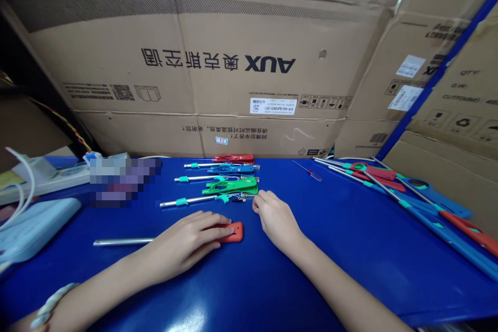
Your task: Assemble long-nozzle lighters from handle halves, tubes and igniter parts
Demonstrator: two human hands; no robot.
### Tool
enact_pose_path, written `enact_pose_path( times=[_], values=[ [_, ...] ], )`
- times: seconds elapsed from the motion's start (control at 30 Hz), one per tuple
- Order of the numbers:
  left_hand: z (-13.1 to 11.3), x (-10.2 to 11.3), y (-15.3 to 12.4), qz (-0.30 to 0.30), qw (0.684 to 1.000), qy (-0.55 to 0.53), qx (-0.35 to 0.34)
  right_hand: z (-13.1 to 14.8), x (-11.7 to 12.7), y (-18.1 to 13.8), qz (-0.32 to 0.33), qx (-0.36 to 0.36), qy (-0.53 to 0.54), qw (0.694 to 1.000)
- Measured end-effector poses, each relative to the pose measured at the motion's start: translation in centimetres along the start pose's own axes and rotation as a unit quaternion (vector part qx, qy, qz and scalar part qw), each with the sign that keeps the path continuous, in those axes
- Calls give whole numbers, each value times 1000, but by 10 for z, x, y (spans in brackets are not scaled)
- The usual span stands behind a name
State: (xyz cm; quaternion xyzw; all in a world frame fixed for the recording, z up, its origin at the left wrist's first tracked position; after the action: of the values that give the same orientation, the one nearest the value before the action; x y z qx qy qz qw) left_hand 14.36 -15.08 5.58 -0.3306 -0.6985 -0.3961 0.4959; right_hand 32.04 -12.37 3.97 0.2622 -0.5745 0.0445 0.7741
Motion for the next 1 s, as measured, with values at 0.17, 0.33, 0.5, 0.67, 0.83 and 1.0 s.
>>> enact_pose_path(
  times=[0.17,0.33,0.5,0.67,0.83,1.0],
  values=[
    [0,0,0,6,1000,0,0,6,1,-1,-6,-1,119,993],
    [-1,1,0,13,1000,2,2,14,9,-3,-35,6,257,966],
    [0,-1,0,22,1000,4,7,20,10,-4,-12,4,300,954],
    [1,-2,0,16,1000,1,3,25,8,-6,0,-6,332,943],
    [0,-1,1,4,1000,-21,-5,30,5,-5,10,1,343,939],
    [1,-3,0,2,1000,-22,-8,30,0,-6,15,-9,337,941]
  ],
)
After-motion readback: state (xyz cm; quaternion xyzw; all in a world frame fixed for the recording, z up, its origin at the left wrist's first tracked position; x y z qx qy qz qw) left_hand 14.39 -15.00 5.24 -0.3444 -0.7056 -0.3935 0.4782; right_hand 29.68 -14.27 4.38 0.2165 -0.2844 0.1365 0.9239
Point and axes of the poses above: each hand's wrist, its own y-axis towards the middle knuckle, its own x-axis out of the back of the hand, z = x × y, the point moved 5 cm from there along y, towards the middle knuckle, and after that the axes turned 1 degree about y, right-handed, at the moved point
